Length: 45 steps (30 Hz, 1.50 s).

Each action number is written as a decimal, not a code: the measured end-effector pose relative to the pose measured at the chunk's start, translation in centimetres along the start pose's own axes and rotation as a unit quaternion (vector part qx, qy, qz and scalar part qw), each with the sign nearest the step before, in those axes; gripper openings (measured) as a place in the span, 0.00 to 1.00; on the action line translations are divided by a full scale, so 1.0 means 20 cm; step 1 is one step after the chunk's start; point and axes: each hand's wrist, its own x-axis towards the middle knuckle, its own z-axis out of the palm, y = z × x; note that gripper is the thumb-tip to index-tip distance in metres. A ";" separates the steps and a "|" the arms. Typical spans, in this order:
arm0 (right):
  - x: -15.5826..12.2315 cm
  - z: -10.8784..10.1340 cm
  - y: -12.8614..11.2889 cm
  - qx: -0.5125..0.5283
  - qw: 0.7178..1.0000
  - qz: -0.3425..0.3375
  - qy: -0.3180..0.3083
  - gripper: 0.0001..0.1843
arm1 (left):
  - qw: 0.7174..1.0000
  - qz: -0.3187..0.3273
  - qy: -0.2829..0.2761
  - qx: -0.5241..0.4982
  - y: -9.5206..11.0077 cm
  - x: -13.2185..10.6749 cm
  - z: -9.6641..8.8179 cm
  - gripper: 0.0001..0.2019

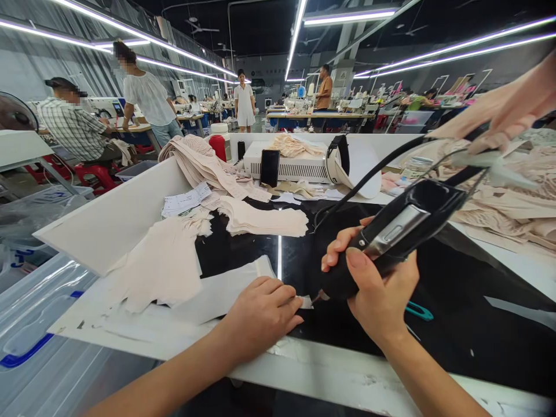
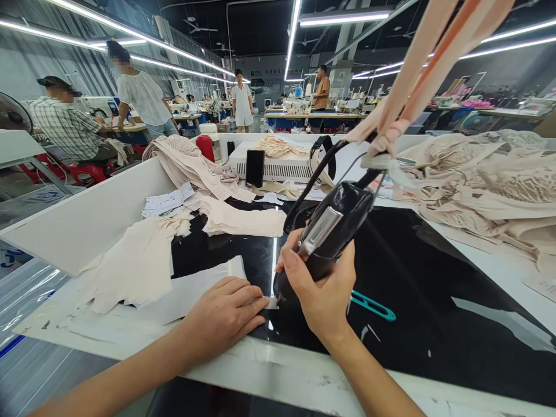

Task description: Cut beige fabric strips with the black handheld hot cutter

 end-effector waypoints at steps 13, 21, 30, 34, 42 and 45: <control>0.03 0.00 0.00 -0.003 1.000 -0.017 0.008 0.20 | 0.999 0.014 -0.031 0.008 -0.01 -0.01 0.00 0.12; 0.05 0.02 0.02 -0.005 1.000 -0.023 0.013 0.20 | 0.999 0.012 -0.033 0.015 -0.01 -0.01 0.00 0.11; 0.04 0.02 0.04 -0.022 0.999 -0.033 0.009 0.17 | 0.999 0.015 -0.029 0.018 -0.01 -0.01 0.00 0.11; 0.04 0.02 0.02 -0.019 0.999 -0.028 0.008 0.16 | 0.999 0.016 -0.026 0.018 -0.01 -0.01 0.00 0.12; 0.01 0.01 0.00 -0.003 1.000 -0.013 0.010 0.20 | 0.999 0.011 -0.040 0.021 -0.01 -0.02 0.01 0.12; 0.00 0.01 0.00 -0.012 1.000 -0.010 0.013 0.19 | 0.999 0.009 -0.039 0.010 -0.01 -0.01 0.01 0.12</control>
